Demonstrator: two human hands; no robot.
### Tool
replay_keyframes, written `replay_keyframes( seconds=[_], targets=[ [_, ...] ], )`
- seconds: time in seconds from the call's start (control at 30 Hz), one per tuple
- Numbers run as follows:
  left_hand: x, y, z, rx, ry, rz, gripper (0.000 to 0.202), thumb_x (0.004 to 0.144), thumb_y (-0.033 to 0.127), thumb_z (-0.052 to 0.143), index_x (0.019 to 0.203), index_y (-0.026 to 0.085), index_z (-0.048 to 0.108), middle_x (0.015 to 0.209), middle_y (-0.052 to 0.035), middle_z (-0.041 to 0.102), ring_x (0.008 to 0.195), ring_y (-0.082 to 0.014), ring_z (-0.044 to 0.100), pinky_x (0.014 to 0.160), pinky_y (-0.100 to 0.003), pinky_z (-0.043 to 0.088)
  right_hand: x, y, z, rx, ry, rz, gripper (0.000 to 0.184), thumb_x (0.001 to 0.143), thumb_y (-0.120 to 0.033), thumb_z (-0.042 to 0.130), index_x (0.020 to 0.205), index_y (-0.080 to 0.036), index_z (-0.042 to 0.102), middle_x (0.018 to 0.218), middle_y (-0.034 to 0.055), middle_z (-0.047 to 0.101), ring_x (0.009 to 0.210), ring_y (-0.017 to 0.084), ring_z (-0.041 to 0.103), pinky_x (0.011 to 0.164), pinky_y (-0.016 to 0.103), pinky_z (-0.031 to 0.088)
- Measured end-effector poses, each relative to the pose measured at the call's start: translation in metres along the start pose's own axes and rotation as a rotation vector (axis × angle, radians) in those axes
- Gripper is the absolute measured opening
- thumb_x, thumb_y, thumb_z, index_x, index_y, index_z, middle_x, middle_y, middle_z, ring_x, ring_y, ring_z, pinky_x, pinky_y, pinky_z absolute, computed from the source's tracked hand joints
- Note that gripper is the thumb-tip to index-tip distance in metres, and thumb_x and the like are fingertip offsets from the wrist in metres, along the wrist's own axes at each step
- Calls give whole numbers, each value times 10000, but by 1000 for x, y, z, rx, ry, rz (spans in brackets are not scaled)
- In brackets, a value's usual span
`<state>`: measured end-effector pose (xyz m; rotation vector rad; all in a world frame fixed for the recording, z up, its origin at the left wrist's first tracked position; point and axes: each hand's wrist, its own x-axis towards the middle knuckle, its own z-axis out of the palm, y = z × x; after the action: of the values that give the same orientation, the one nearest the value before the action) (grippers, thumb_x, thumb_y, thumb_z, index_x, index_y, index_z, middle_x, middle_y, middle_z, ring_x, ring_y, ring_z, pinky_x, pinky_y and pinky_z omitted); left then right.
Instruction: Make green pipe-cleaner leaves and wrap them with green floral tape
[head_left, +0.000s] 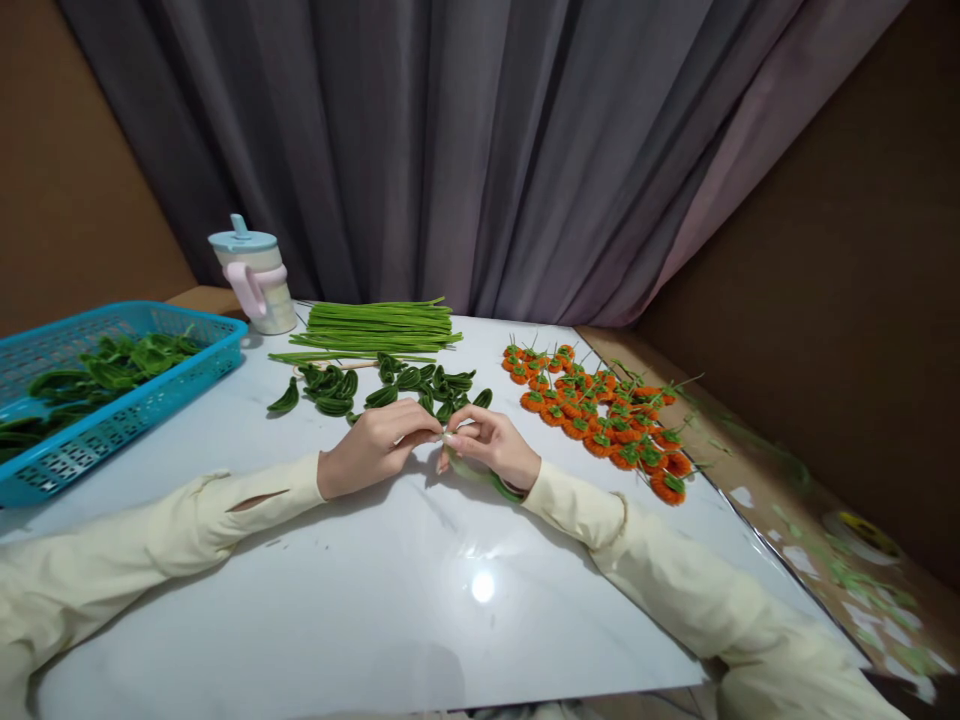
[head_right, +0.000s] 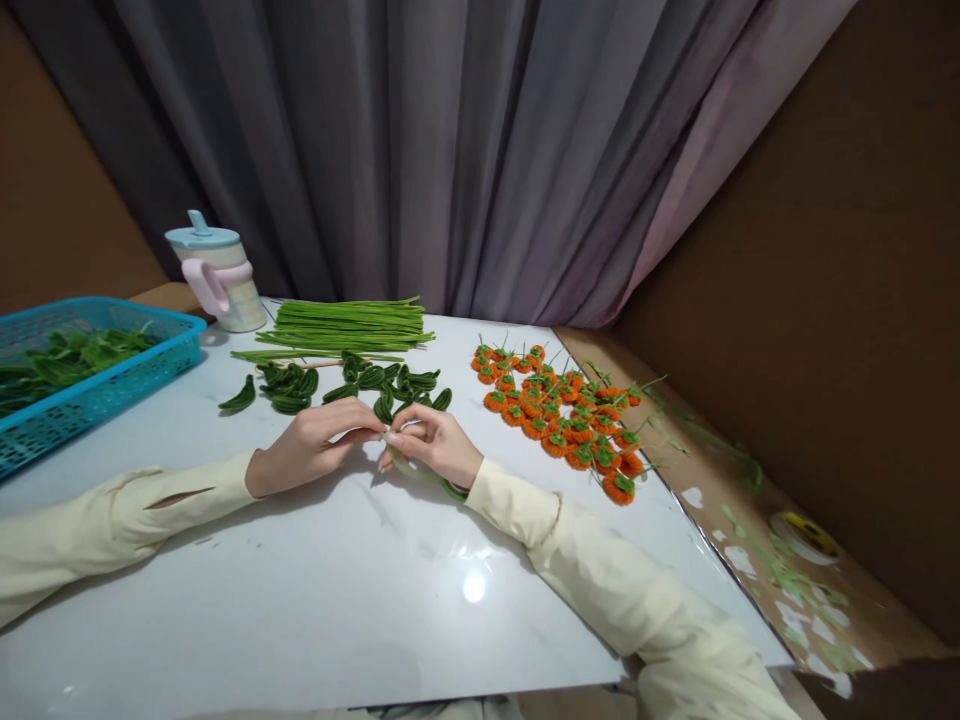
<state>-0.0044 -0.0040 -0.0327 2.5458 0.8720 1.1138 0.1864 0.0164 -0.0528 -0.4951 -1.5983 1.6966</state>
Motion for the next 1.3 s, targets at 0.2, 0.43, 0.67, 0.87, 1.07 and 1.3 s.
replay_keyframes(
  seconds=[0.2, 0.43, 0.67, 0.87, 1.07, 1.3],
  targets=[
    [3, 6, -1, -87, -15, -254, 143, 841, 238, 499, 799, 171, 618, 796, -32, 638, 692, -136, 538, 642, -231, 403, 1, -1, -2, 37, -7, 29, 365, 695, -380, 745, 804, -145, 488, 627, 23, 644, 579, 146, 625, 601, 260, 495],
    [8, 7, -2, -276, -118, -499, 167, 801, 298, 532, 771, 157, 615, 719, 12, 603, 571, -95, 433, 538, -206, 334, 0, 0, 0, -12, 38, 19, 345, 666, -367, 763, 733, -135, 516, 616, 41, 651, 537, 151, 622, 549, 253, 500],
    [6, 11, 0, -263, -123, -471, 152, 794, 278, 527, 752, 154, 605, 698, 9, 591, 551, -91, 424, 528, -205, 333, -1, -3, -2, 8, 11, 77, 291, 656, -299, 766, 680, -124, 535, 555, 39, 640, 444, 122, 574, 455, 199, 435],
    [3, 18, 0, -148, -37, -320, 166, 814, 252, 497, 732, 159, 607, 735, -4, 610, 566, -91, 423, 558, -213, 335, -1, -6, -2, 57, 4, 146, 266, 627, -267, 765, 638, -116, 546, 517, 41, 627, 422, 123, 561, 434, 187, 376],
    [7, 16, 1, -348, -122, -535, 164, 777, 295, 536, 747, 147, 601, 708, 4, 594, 549, -85, 434, 508, -198, 340, 0, -7, 0, 43, 45, 124, 245, 616, -233, 752, 613, -118, 536, 514, 41, 625, 421, 121, 561, 409, 172, 338],
    [9, 18, 0, -446, -123, -569, 151, 761, 284, 551, 748, 140, 594, 721, -8, 593, 591, -96, 484, 537, -201, 375, 0, -7, -3, 106, -42, 160, 199, 640, -229, 718, 690, -112, 564, 515, 30, 613, 424, 123, 542, 454, 205, 393]
  ],
)
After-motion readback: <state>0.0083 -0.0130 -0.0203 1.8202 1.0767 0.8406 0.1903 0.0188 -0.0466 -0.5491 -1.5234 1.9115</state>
